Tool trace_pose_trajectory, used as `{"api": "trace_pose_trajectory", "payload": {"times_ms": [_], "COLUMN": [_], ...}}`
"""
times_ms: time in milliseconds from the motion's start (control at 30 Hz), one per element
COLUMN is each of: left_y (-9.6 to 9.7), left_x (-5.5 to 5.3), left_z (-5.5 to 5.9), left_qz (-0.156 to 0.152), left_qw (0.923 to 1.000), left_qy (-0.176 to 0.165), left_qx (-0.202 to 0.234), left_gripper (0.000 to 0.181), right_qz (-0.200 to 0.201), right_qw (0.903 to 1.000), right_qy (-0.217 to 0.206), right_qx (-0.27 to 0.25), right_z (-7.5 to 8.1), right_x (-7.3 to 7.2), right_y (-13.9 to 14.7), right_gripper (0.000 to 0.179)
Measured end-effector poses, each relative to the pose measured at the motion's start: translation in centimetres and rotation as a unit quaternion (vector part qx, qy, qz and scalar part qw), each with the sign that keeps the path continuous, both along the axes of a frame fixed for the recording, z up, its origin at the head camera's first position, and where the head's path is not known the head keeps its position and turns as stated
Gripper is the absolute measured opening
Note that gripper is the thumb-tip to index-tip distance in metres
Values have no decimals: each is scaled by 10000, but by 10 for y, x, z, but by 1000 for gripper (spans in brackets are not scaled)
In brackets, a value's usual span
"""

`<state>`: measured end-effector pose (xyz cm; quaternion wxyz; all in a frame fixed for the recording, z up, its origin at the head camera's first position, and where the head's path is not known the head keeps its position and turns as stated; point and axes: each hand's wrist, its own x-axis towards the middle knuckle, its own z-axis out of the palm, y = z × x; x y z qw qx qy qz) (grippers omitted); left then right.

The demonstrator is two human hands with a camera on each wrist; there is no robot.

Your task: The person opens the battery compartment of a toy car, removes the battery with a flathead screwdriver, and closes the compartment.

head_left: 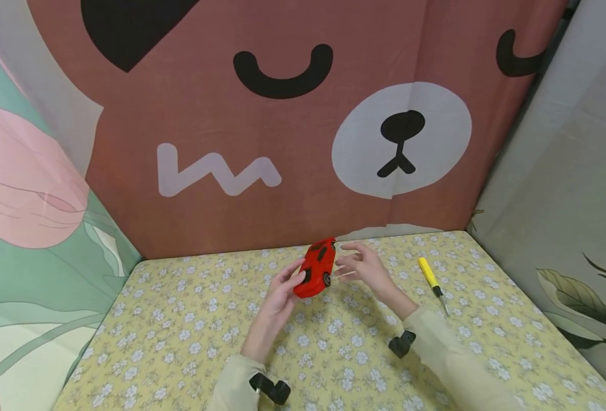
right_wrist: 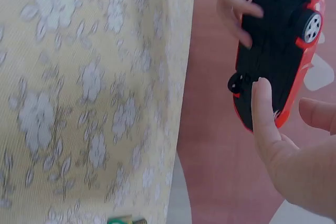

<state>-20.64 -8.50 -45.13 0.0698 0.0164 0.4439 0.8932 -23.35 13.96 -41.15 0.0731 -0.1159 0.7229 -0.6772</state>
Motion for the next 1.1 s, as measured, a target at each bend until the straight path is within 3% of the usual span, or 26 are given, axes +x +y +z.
{"api": "trace_pose_trajectory", "payload": {"times_ms": [233,500,733,1100], "left_y": [7,12,16,16], "left_x": [6,16,18,17], "left_z": [5,16,21,17], "left_qz": [340,436,592,701], "left_qw": [9923,9645,9480,9249], "left_qy": [367,928,997,969], "left_qx": [-1135,-2436,-2964,-3610], "left_gripper": [49,54,57,58], "right_qz": [-71,-438,-417,-332], "right_qw": [10000,9985,9986,9992], "right_qy": [-27,154,201,100], "right_qx": [22,293,260,198], "right_z": [3,3,0,-14], "right_x": [1,3,5,6], "right_y": [-12,-18,-19,-23], "right_gripper": [50,49,50,46]}}
